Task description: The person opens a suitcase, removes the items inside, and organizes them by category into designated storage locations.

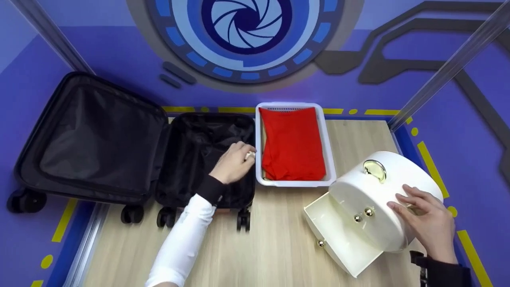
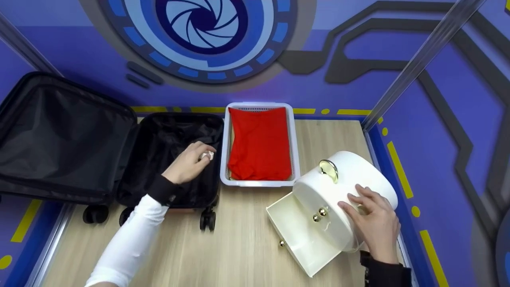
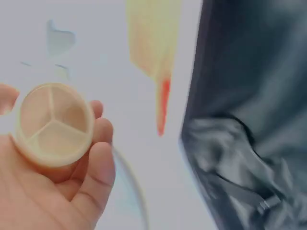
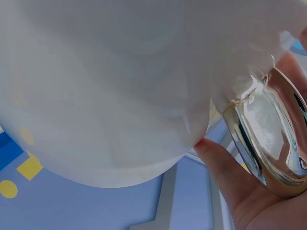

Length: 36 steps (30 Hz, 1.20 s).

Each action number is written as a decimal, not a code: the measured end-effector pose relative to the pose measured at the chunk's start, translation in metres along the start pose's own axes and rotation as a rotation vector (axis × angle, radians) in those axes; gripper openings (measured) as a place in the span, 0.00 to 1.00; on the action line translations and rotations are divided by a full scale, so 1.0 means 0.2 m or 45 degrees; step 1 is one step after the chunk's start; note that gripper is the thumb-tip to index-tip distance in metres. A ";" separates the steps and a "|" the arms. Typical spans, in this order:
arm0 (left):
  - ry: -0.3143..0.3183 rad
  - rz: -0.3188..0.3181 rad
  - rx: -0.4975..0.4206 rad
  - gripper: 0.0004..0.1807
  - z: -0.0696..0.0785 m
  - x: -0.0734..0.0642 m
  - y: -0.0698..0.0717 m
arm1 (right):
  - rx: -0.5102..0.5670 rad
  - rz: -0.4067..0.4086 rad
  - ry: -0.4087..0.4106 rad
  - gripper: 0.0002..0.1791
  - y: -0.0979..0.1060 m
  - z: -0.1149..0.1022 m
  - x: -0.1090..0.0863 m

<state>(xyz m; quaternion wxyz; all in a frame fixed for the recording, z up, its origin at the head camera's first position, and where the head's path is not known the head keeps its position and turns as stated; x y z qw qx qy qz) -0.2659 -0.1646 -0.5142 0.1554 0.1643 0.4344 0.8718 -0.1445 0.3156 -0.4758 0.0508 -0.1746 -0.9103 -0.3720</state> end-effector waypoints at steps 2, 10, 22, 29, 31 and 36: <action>-0.096 0.043 -0.070 0.19 0.11 -0.03 -0.01 | -0.013 0.004 0.001 0.17 0.00 0.00 0.00; -0.326 0.111 -0.308 0.18 0.44 -0.16 -0.26 | -0.015 0.001 0.045 0.17 0.01 -0.01 0.00; -0.413 -0.201 -0.261 0.20 0.77 -0.19 -0.95 | -0.003 0.013 0.086 0.16 0.01 -0.03 0.00; -0.488 -0.377 0.071 0.22 0.86 -0.14 -1.24 | -0.019 0.004 0.054 0.17 0.01 -0.02 0.00; -0.485 -0.421 0.166 0.21 0.87 -0.13 -1.30 | -0.028 -0.001 0.048 0.17 0.00 -0.02 0.00; -0.429 -0.550 0.345 0.14 0.87 -0.09 -1.41 | -0.026 -0.001 0.051 0.16 0.00 -0.02 0.00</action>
Point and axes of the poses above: each hand's wrist, its own x-axis towards the middle knuckle, its own y-axis out of the back of the hand, z = x × y, the point moved 9 cm from there along x, towards the middle knuckle, and after that the axes turned 9 degrees about -y, right-handed, at the moved point
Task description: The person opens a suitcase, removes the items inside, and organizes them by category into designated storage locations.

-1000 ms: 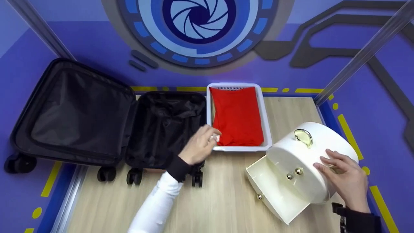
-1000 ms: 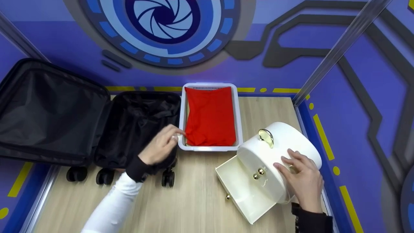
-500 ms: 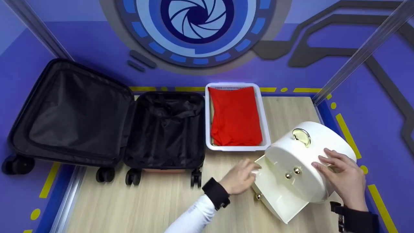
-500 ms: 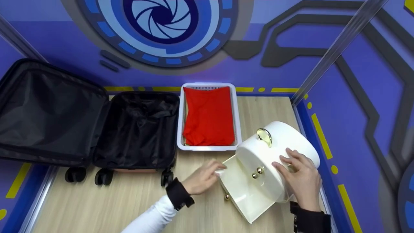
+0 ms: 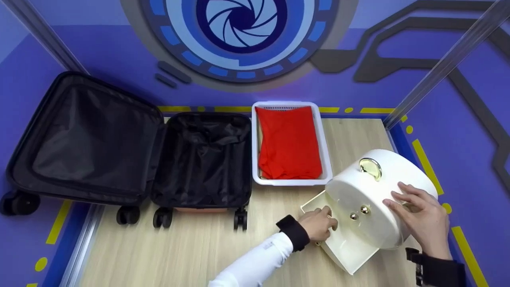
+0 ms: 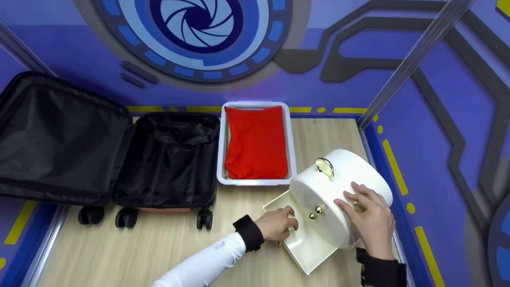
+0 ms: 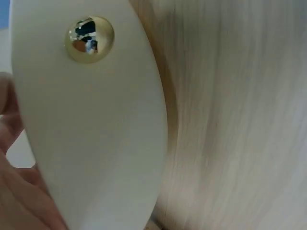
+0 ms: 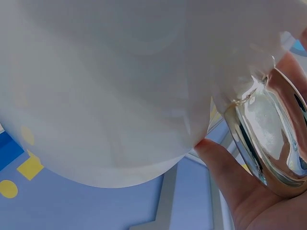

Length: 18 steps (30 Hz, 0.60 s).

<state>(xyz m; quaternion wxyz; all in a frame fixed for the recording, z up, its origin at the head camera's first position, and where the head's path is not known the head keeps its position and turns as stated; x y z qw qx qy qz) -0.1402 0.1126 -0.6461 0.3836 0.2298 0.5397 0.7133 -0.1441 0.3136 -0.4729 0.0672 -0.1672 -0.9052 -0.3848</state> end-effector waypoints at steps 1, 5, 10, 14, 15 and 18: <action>0.024 -0.030 0.011 0.12 0.00 0.01 -0.01 | -0.002 0.001 0.005 0.16 0.00 0.00 0.00; 0.129 -0.091 0.042 0.07 -0.01 0.05 -0.04 | -0.006 0.007 0.028 0.17 0.00 -0.01 0.00; 0.151 -0.069 0.119 0.09 0.00 0.07 -0.08 | -0.012 0.014 0.064 0.17 -0.01 -0.02 -0.01; 0.089 -0.097 0.202 0.08 0.02 0.08 -0.09 | -0.010 0.018 0.064 0.17 0.00 -0.02 -0.01; 0.072 -0.106 0.212 0.08 0.03 0.08 -0.09 | -0.007 0.020 0.063 0.17 0.00 -0.02 -0.01; 0.017 -0.119 0.232 0.10 0.03 0.08 -0.09 | 0.001 0.022 0.069 0.16 0.01 -0.02 -0.01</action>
Point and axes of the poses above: each hand's wrist, its own x-axis towards the middle knuckle, its own y-axis out of the back of the hand, z = x × y, the point moved 9 cm from there along x, towards the middle knuckle, and after that the axes turned 9 degrees about -y, right-handed, at the moved point
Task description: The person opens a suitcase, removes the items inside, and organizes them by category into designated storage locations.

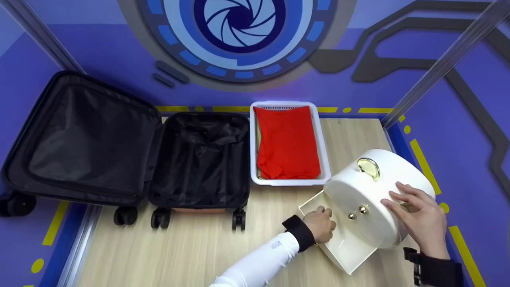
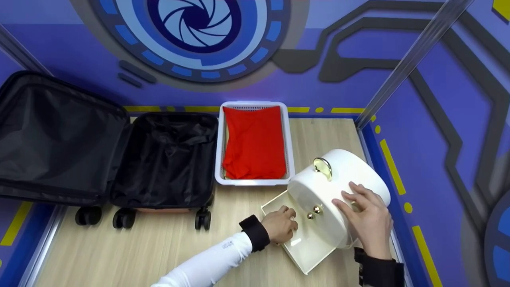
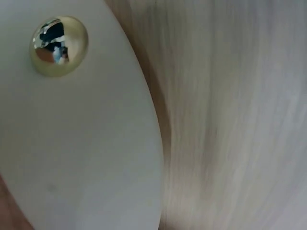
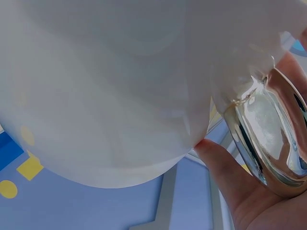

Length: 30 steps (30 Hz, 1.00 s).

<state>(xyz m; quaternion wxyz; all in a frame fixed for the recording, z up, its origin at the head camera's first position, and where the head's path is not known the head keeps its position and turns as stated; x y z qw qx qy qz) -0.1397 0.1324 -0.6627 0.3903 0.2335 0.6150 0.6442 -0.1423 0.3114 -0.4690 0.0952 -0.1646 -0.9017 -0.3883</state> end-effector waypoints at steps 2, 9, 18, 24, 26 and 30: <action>-0.040 0.024 -0.004 0.12 0.00 -0.01 0.01 | 0.001 -0.002 0.001 0.16 0.00 0.00 0.00; -0.168 0.315 -0.144 0.15 -0.03 -0.08 0.19 | 0.011 0.001 0.002 0.17 0.00 0.00 0.01; -0.303 0.729 -0.374 0.14 -0.15 -0.41 0.38 | -0.002 0.000 -0.025 0.18 0.00 0.02 0.00; -0.218 0.812 -0.558 0.15 -0.24 -0.61 0.29 | 0.004 0.000 -0.033 0.18 0.00 0.02 -0.01; -0.178 0.795 -0.584 0.15 -0.25 -0.65 0.22 | 0.008 0.000 -0.018 0.18 -0.01 0.02 -0.01; -0.064 0.696 -0.651 0.15 -0.27 -0.70 0.03 | 0.015 0.007 -0.012 0.17 -0.01 0.02 0.00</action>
Point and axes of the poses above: each hand's wrist, its own x-axis towards the middle knuckle, its own y-axis out of the back of the hand, z = x × y, the point moved 9 cm from there along x, towards the middle knuckle, and after that the axes turned 9 degrees about -y, right-handed, at the moved point
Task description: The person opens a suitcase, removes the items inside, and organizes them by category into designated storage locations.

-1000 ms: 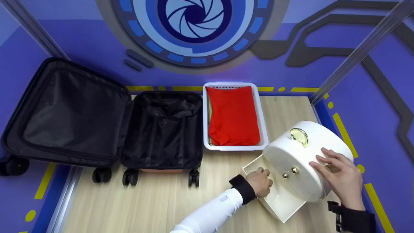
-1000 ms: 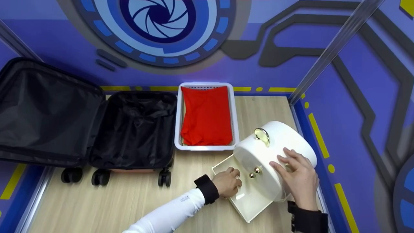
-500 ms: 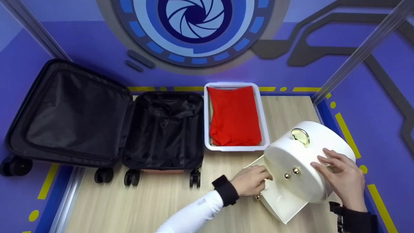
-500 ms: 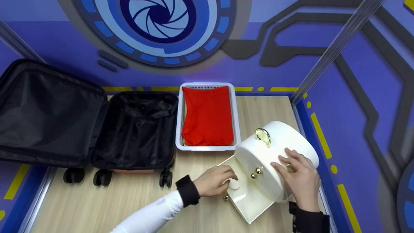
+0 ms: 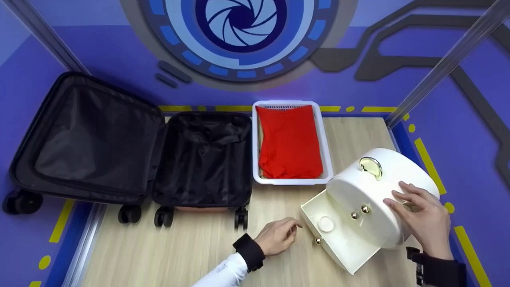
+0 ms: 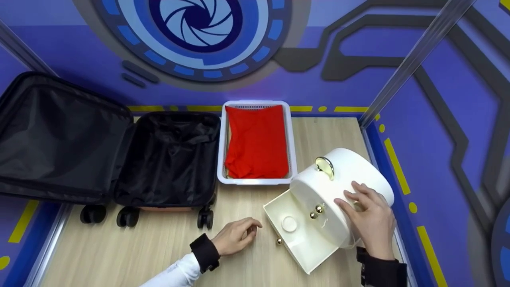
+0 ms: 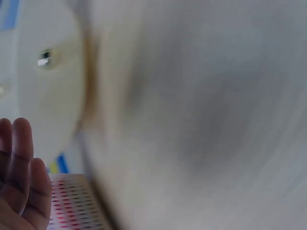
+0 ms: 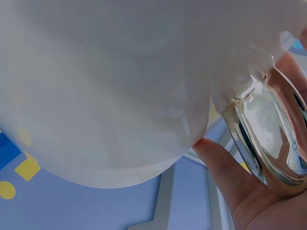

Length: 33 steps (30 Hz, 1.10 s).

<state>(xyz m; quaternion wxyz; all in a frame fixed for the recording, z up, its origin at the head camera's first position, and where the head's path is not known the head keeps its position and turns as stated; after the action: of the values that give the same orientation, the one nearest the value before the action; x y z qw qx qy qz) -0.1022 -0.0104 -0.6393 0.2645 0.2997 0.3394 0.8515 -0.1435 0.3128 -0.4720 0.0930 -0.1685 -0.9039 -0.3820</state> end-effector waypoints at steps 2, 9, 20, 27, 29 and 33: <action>0.098 -0.048 -0.055 0.14 -0.05 -0.04 -0.07 | 0.003 0.003 -0.003 0.17 0.00 0.00 0.00; 0.325 -0.156 -0.404 0.11 -0.07 -0.06 -0.33 | -0.003 0.000 0.009 0.18 0.00 -0.01 0.00; 0.466 0.076 -0.728 0.08 -0.05 0.03 -0.44 | -0.025 -0.002 0.024 0.18 0.00 -0.01 -0.01; 0.473 0.083 -0.612 0.08 -0.04 0.13 -0.45 | 0.011 -0.010 0.028 0.18 0.01 0.00 -0.01; 0.492 0.065 -0.604 0.07 -0.04 0.15 -0.46 | 0.019 -0.013 0.026 0.17 0.01 0.00 -0.01; 0.572 0.077 -0.610 0.05 -0.05 0.20 -0.45 | 0.013 -0.020 0.028 0.17 0.01 0.00 0.00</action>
<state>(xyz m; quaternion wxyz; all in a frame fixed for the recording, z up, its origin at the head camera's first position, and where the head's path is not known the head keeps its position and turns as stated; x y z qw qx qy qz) -0.1152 0.0686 -0.6987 0.2206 0.0436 0.1701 0.9594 -0.1422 0.3137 -0.4713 0.1009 -0.1567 -0.9060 -0.3801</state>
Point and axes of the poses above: each hand's wrist, its own x-axis towards the middle knuckle, its own y-axis out of the back of the hand, z = x × y, the point moved 9 cm from there along x, towards the middle knuckle, and after that the axes turned 9 degrees about -y, right-handed, at the moved point
